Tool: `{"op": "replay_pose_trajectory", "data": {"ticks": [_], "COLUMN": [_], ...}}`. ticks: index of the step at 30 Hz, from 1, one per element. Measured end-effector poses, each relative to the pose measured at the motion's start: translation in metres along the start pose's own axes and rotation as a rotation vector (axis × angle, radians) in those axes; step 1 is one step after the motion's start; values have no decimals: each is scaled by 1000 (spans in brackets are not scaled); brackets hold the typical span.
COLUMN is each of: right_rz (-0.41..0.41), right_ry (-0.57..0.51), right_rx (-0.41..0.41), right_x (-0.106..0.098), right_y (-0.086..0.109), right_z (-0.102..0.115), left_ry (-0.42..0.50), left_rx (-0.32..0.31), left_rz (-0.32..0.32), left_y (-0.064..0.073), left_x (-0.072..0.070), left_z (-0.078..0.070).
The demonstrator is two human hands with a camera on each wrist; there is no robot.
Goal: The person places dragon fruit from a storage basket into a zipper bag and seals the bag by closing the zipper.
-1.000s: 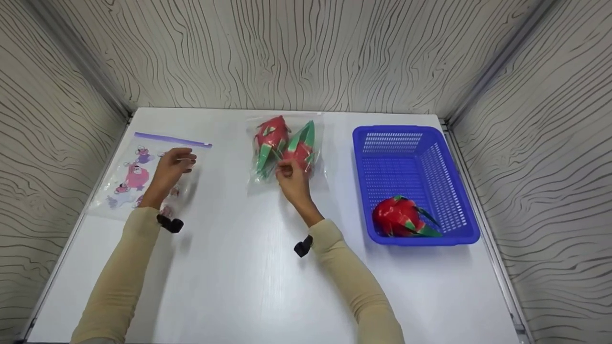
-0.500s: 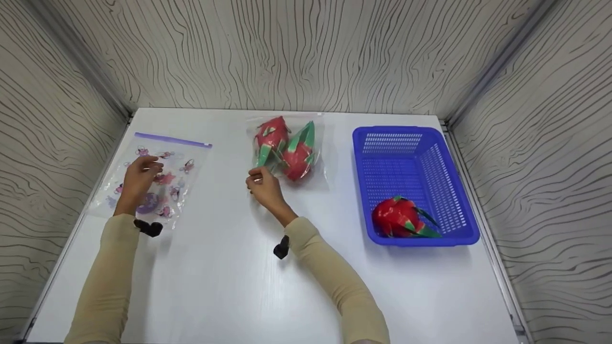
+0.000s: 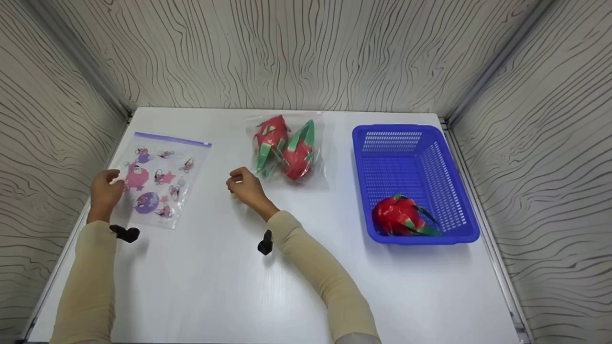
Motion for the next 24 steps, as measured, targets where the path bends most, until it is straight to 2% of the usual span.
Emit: {"op": "replay_pose_trajectory", "data": {"ticks": [7, 9, 12, 14, 16, 19, 24], "right_rz": [30, 30, 33, 35, 40, 38, 53], "right_ry": [77, 102, 116, 117, 119, 123, 107], "right_rx": [19, 20, 28, 39, 53, 71, 90], "right_x": [18, 22, 27, 29, 31, 32, 32], "right_y": [-7, -8, -7, -8, -8, -10, -11], "right_z": [-2, -2, -1, -1, -1, -2, -6], "left_ry": [-186, -251, -305, -314, -298, -273, -258], "left_rx": [20, 1, -58, -101, -129, -146, -139], "left_rz": [-6, 44, 183, 275, 320, 308, 201], "left_y": [3, 4, 5, 6, 9, 12, 14], "left_x": [-9, -9, -8, -7, -7, -5, 0], "left_z": [18, 22, 26, 27, 26, 23, 16]}}
Point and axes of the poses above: each hand's wrist, its own y-axis away from the middle knuckle, its own x-axis out of the palm, z = x × y, the point moved 2 cm from there along -y, towards the middle knuckle, and after that the axes turned 13 degrees about x, right-handed, at the moved point
